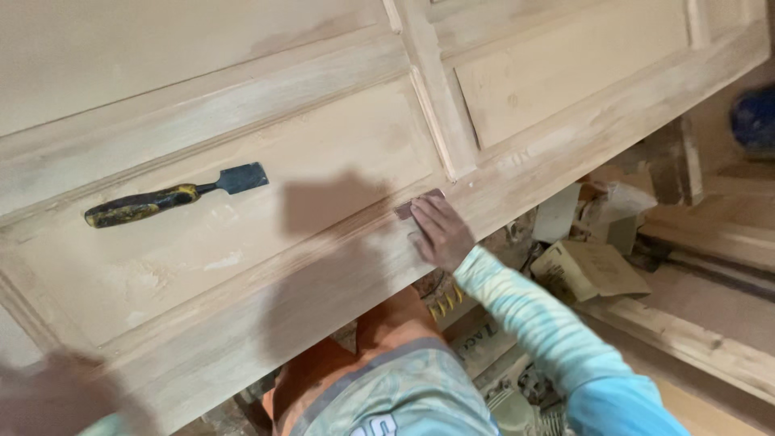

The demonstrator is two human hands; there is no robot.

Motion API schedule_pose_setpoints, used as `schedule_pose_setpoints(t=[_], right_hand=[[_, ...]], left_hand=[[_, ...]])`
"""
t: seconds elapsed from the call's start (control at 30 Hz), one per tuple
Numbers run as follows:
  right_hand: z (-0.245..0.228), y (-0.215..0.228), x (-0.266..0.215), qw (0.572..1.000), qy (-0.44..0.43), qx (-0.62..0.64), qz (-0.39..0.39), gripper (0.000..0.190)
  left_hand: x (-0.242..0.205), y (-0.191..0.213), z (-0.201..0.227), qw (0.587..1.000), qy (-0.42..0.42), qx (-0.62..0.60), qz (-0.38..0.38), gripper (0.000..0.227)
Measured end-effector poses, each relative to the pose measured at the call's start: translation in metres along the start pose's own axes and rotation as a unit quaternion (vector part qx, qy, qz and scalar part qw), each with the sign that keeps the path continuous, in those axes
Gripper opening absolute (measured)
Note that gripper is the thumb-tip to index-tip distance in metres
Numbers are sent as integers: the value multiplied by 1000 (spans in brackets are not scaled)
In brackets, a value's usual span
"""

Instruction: The person uses a scraper to remove material from the grooves and edges of a wooden door panel. They alternate between scraping and wiping the surface with their hand to clear away debris.

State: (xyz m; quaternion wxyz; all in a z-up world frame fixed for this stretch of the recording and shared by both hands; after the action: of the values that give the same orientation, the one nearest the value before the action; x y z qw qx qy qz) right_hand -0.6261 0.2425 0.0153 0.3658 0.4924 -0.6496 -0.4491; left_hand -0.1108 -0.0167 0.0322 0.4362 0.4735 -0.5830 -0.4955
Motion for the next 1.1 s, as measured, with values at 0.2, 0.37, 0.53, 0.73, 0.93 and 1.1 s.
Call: schedule_pose_setpoints(t=[0.2, 0.37, 0.53, 0.73, 0.93, 1.1], right_hand=[[55, 29, 46, 997, 67, -32, -7, 33], [91, 29, 53, 991, -30, 104, 81, 19], [121, 27, 118, 984, -92, 80, 132, 22], [121, 28, 197, 997, 35, 42, 49, 18], [120, 7, 227, 994, 100, -41, -22, 17], [115, 12, 215, 987, 157, 9, -38, 12]], left_hand=[[-53, 32, 186, 959, -211, -169, 88, 55], [-56, 30, 254, 929, -128, -339, 79, 60], [-32, 21, 239, 967, 3, -251, 39, 65], [-20, 6, 232, 982, 58, -182, -6, 62], [-21, 9, 230, 985, 46, -168, 14, 60], [-19, -3, 223, 987, 51, -151, 11, 60]])
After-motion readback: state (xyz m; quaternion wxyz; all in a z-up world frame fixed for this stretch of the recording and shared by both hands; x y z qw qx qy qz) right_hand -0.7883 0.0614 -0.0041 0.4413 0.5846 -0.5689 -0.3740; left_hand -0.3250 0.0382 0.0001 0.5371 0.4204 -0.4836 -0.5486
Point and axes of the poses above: each hand's wrist, its own x-axis towards the middle knuckle, its own y-axis out of the back of the hand, z = x × y, the point moved 5 cm from there along x, towards the middle knuckle, and after that the axes turned 9 degrees about -y, right-handed, at the moved point
